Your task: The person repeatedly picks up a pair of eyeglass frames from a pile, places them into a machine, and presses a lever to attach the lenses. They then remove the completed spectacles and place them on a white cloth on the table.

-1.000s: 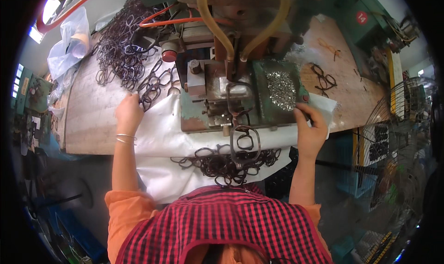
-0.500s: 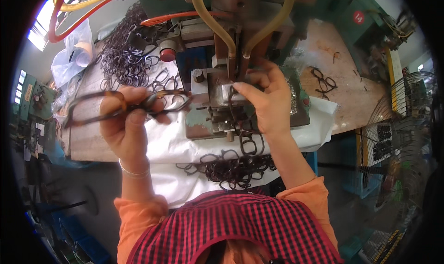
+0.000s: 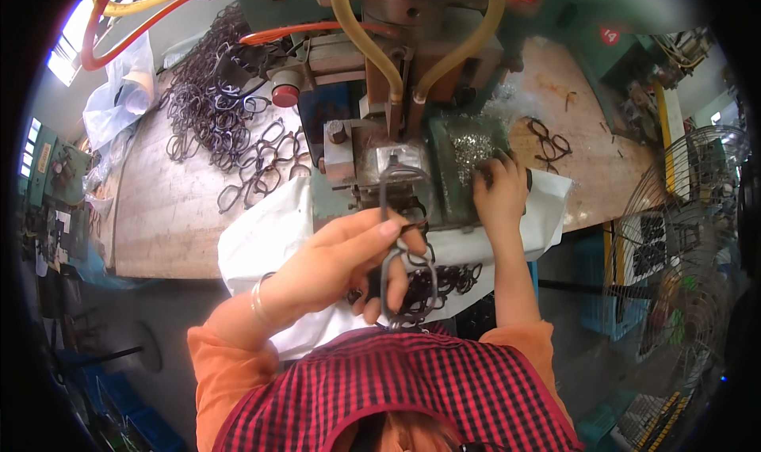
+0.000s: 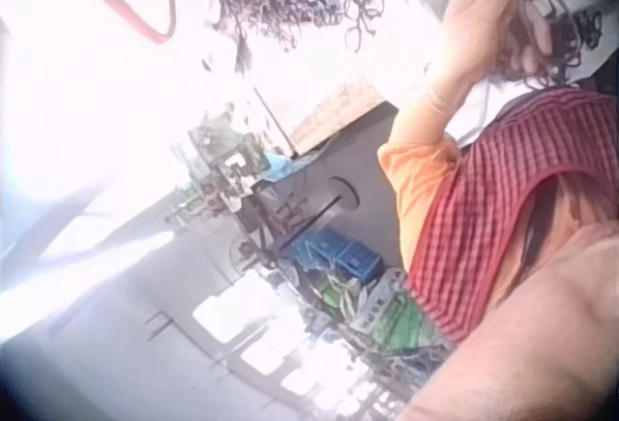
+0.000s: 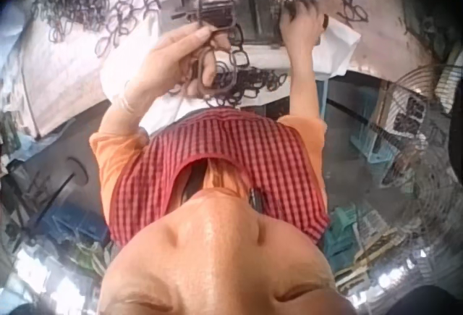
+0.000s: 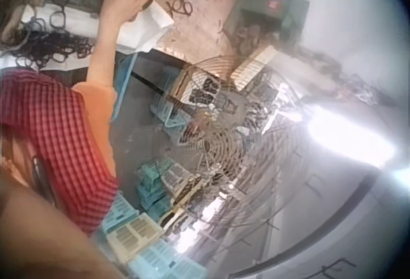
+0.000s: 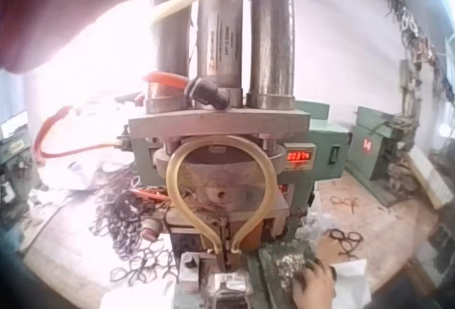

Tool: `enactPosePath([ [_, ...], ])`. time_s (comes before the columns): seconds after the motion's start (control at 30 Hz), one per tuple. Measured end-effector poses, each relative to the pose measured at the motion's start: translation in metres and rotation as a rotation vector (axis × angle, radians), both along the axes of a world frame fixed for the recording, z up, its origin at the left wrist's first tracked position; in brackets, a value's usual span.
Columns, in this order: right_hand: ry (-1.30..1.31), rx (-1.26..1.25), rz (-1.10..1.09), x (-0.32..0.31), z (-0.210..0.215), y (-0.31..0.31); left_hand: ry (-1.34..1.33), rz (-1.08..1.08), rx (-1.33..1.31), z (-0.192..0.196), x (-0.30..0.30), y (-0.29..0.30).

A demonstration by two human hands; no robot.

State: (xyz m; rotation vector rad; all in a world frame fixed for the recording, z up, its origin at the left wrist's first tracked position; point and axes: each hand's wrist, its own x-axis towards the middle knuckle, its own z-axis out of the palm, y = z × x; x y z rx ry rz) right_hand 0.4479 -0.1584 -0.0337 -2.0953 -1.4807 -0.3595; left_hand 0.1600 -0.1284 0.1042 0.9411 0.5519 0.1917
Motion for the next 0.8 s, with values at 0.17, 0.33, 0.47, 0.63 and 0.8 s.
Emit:
enactPosePath([
  [0.17,0.309,0.087,0.035,0.017,0.001,0.015,0.005,0.207,-0.162,-0.023,0.027,0.004],
  [0.33,0.479,0.191,0.061,0.015,-0.004,0.013,0.071,0.207,-0.094,-0.022,0.03,0.006],
  [0.47,0.691,0.263,0.118,0.019,-0.008,0.014,0.009,0.243,-0.08,-0.028,0.03,0.0],
  [0.63,0.74,0.324,0.087,0.017,-0.011,-0.021,0.027,0.623,0.351,-0.078,-0.014,-0.01],
  [0.8,0.76,0.315,0.121,-0.003,0.005,-0.012,0.35,0.98,1.175,-0.132,-0.033,0.085],
])
